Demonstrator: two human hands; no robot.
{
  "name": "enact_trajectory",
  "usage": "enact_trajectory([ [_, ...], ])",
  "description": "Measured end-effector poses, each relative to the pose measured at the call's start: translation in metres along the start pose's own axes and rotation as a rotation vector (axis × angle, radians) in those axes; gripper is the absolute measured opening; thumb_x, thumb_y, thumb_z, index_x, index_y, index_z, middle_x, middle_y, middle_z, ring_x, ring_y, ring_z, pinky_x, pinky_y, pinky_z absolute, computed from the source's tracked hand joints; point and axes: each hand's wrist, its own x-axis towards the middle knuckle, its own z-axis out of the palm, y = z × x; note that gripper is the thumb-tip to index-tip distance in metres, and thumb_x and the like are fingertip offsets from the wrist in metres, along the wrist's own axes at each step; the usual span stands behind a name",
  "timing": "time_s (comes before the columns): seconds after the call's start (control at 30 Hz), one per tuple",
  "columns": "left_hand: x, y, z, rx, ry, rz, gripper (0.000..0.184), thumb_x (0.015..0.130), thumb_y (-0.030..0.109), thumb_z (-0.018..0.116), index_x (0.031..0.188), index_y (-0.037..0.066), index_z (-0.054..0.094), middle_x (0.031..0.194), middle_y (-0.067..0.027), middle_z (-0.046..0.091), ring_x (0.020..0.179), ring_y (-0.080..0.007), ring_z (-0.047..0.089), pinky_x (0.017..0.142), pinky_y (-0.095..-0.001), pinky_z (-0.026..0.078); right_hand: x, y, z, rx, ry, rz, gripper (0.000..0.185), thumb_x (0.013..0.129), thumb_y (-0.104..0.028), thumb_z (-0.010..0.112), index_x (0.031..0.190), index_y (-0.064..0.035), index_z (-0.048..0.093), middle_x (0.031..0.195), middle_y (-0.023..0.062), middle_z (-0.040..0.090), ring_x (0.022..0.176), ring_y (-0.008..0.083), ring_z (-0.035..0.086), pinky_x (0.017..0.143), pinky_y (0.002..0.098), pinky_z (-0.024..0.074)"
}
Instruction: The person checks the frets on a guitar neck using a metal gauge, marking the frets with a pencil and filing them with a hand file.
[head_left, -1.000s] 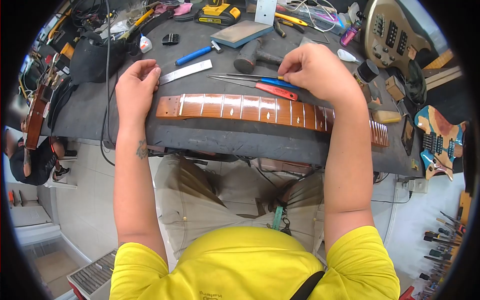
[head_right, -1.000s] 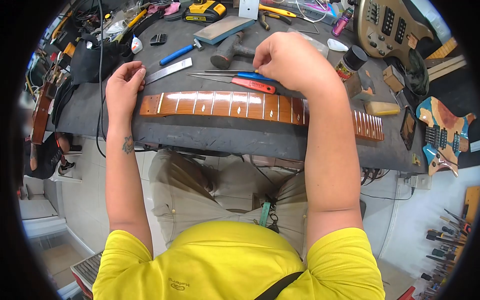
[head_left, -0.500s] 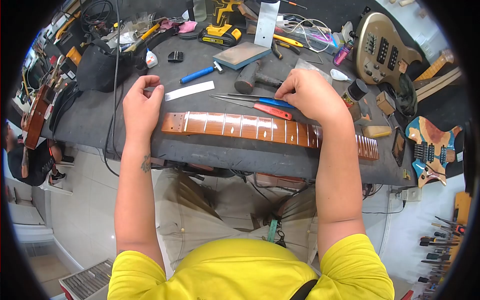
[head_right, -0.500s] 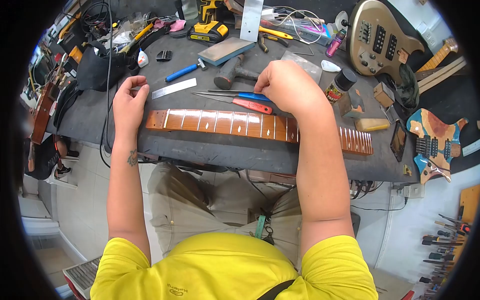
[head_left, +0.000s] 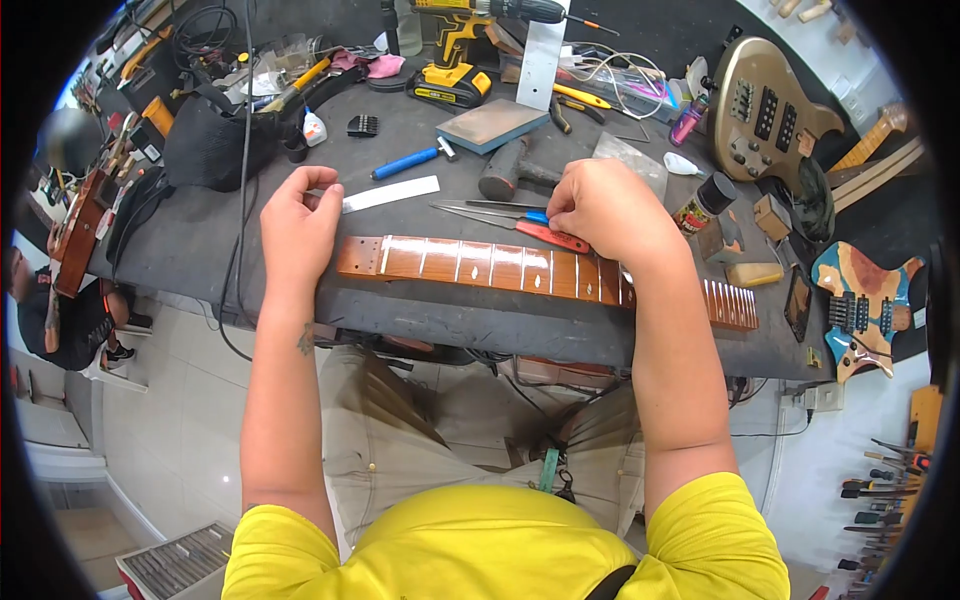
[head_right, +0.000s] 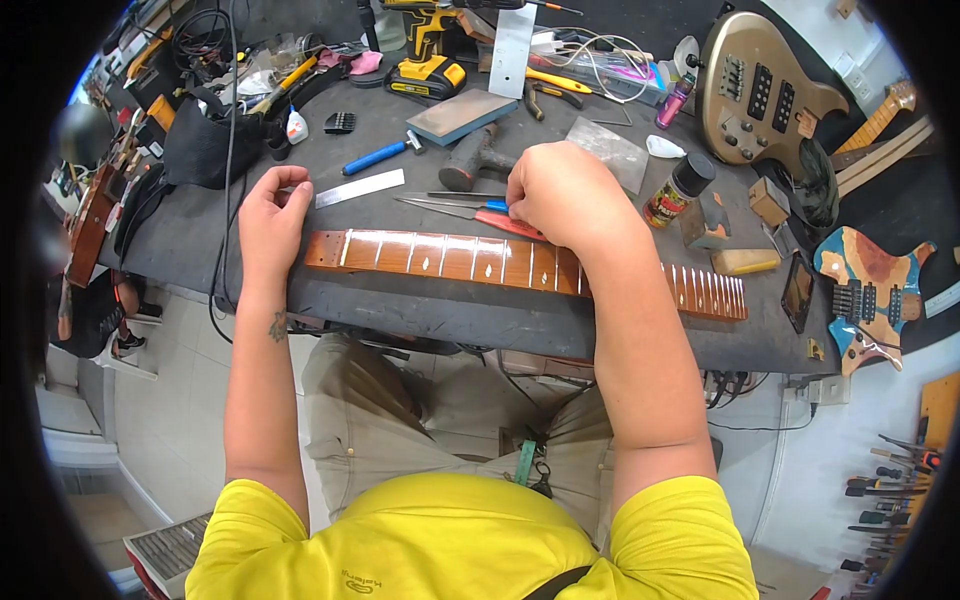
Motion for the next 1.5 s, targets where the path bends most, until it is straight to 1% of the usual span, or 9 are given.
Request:
enact_trajectory([
  [0.2,-0.031,0.022,-0.016,-0.139,-0.107,-0.159,0.018,0.102,0.008,0.073,0.117,0.0,0.076,0.096,0.0029,0.073,0.085,-0.0052,0.062,0.079,-0.026,0.052,0.005,-0.002,0.006,-0.08,0.084,-0.094,0.019,0.082,-0.01,0.08,0.099,-0.0057,0.088,0.093,0.0197,0.081,0.093,0.0386,0.079,0.087,0.0471,0.0633],
  [0.27,-0.046,0.023,-0.024,-0.169,-0.12,-0.041,0.021,0.1,0.008,0.074,0.119,-0.001,0.075,0.1,0.0015,0.072,0.085,-0.0056,0.062,0.079,-0.0267,0.053,0.007,-0.003,0.01,-0.191,0.134,-0.157,0.016,0.081,-0.013,0.077,0.092,-0.0039,0.086,0.096,0.0196,0.08,0.095,0.04,0.078,0.088,0.0477,0.0626],
  [0.33,-0.05,0.024,-0.034,-0.1,-0.182,0.253,0.039,0.087,0.009,0.081,0.125,0.0,0.075,0.119,-0.0098,0.075,0.104,-0.0198,0.07,0.093,-0.0343,0.056,0.007,0.002,0.012,-0.187,0.175,-0.226,0.013,0.081,-0.013,0.074,0.085,-0.0018,0.08,0.096,0.0183,0.076,0.096,0.0403,0.075,0.088,0.049,0.0611],
  [0.4,-0.054,0.024,-0.038,-0.004,-0.251,0.388,0.046,0.083,0.015,0.089,0.125,0.002,0.075,0.122,-0.0115,0.078,0.113,-0.0287,0.071,0.099,-0.0398,0.055,0.003,0.004,0.009,-0.097,0.168,-0.227,0.012,0.081,-0.013,0.074,0.083,-0.0012,0.076,0.095,0.0172,0.071,0.097,0.0394,0.071,0.087,0.0501,0.059],
  [0.6,-0.051,0.031,-0.028,0.132,-0.317,0.453,0.058,0.074,0.033,0.1,0.119,0.003,0.079,0.113,-0.0109,0.08,0.109,-0.0319,0.071,0.1,-0.0423,0.055,-0.015,-0.012,-0.001,-0.037,0.226,-0.273,0.012,0.097,-0.006,0.066,0.106,0.0004,0.06,0.092,0.0238,0.069,0.091,0.0462,0.069,0.079,0.0555,0.0533],
  [0.7,-0.05,0.03,-0.027,0.099,-0.322,0.412,0.055,0.073,0.034,0.101,0.113,0.003,0.08,0.111,-0.0102,0.08,0.106,-0.031,0.071,0.099,-0.0418,0.056,-0.01,-0.029,0.015,0.007,0.109,-0.449,0.019,0.105,-0.015,0.07,0.115,-0.0045,0.056,0.084,0.0226,0.071,0.078,0.0479,0.07,0.069,0.0549,0.0542],
  [0.97,-0.05,0.027,-0.029,0.129,-0.307,0.43,0.052,0.071,0.031,0.102,0.111,0.003,0.082,0.109,-0.0086,0.081,0.106,-0.0292,0.071,0.095,-0.0408,0.058,-0.017,-0.028,0.02,0.013,0.178,-0.634,0.02,0.101,-0.022,0.077,0.105,-0.0081,0.063,0.074,0.0132,0.07,0.067,0.038,0.071,0.062,0.0474,0.0545],
  [1.17,-0.048,0.028,-0.028,0.079,-0.334,0.396,0.056,0.069,0.028,0.103,0.115,0.003,0.084,0.107,-0.0096,0.081,0.102,-0.0272,0.071,0.083,-0.0376,0.06,-0.017,-0.021,0.022,-0.004,0.142,-0.648,0.019,0.101,-0.022,0.077,0.104,-0.0095,0.062,0.074,0.0134,0.071,0.068,0.038,0.071,0.061,0.048,0.0541],
  [1.5,-0.048,0.027,-0.026,0.067,-0.32,0.409,0.06,0.067,0.03,0.105,0.115,0.002,0.083,0.108,-0.0109,0.082,0.101,-0.0279,0.072,0.086,-0.0378,0.058,-0.018,-0.022,0.02,-0.048,0.127,-0.621,0.02,0.101,-0.023,0.076,0.104,-0.01,0.062,0.074,0.0138,0.071,0.069,0.0389,0.071,0.062,0.049,0.0547],
])
